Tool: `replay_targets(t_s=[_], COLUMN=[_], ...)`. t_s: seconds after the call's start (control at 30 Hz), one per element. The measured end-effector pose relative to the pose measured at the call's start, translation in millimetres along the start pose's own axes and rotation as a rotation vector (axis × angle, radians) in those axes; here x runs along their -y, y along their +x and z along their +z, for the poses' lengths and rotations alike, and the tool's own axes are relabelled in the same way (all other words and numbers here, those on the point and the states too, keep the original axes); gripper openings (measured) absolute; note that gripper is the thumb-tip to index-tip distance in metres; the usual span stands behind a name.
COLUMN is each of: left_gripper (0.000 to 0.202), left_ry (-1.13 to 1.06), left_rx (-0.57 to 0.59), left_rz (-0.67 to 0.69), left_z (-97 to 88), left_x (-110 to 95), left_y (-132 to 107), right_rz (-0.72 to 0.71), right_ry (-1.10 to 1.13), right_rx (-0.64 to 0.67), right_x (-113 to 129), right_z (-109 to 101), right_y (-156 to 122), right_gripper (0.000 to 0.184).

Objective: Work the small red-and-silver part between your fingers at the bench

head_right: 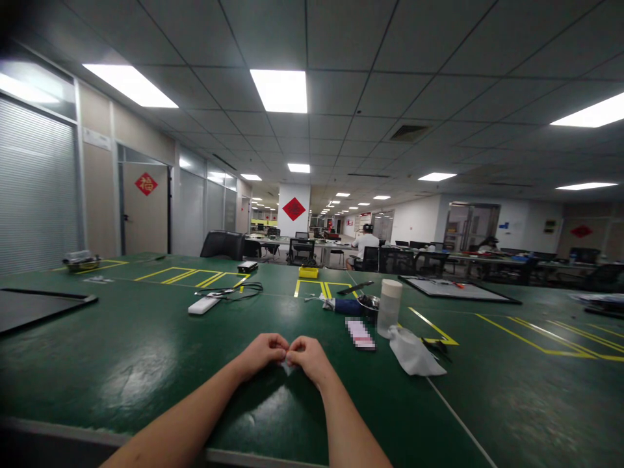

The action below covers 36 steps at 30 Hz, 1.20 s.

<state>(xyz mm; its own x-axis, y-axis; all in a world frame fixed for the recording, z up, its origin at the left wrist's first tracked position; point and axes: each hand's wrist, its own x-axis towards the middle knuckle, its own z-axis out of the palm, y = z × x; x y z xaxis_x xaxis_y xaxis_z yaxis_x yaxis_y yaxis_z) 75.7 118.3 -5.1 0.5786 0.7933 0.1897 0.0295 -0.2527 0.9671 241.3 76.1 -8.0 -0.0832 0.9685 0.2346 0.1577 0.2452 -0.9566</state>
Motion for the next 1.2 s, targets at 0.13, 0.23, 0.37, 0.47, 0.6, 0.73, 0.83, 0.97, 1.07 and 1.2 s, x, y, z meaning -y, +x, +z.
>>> replay_targets(t_s=[0.13,0.23,0.37,0.47,0.6,0.73,0.83,0.97,1.07,1.2], left_gripper=[0.020,0.020,0.018,0.021,0.023,0.023,0.029,0.038,0.042,0.050], left_ry=[-0.014,-0.014,0.011,0.012,-0.018,-0.091,-0.162,-0.228,-0.239,-0.258], left_rx=[-0.005,-0.005,-0.019,-0.010,0.016,0.084,0.165,0.261,0.295,0.319], left_rz=[-0.009,-0.013,-0.013,-0.009,-0.002,-0.001,-0.039,-0.088,-0.097,-0.100], left_z=[1.1,2.0,1.8,0.8,-1.4,-4.9,-8.4,-11.8,-13.1,-14.4], left_x=[-2,-4,-6,-5,-1,-1,-2,-3,-2,0], left_y=[-1,-1,-2,-2,-2,-4,-6,-7,-6,-6], right_rz=[0.001,-0.002,-0.041,-0.033,-0.022,-0.023,0.006,0.041,0.050,0.050], right_ry=[0.020,0.028,0.005,0.007,0.026,0.024,0.054,0.126,0.114,0.038], right_rx=[0.016,0.019,-0.013,-0.004,0.027,0.066,0.099,0.164,0.210,0.220], right_x=[3,5,5,5,2,-1,-1,0,3,8], right_z=[2,3,2,1,1,-1,-1,-1,-2,-3], right_y=[-2,-3,-3,-3,-2,-1,-2,-5,-7,-10], right_gripper=[0.013,0.013,0.010,0.011,0.012,0.015,0.021,0.029,0.026,0.020])
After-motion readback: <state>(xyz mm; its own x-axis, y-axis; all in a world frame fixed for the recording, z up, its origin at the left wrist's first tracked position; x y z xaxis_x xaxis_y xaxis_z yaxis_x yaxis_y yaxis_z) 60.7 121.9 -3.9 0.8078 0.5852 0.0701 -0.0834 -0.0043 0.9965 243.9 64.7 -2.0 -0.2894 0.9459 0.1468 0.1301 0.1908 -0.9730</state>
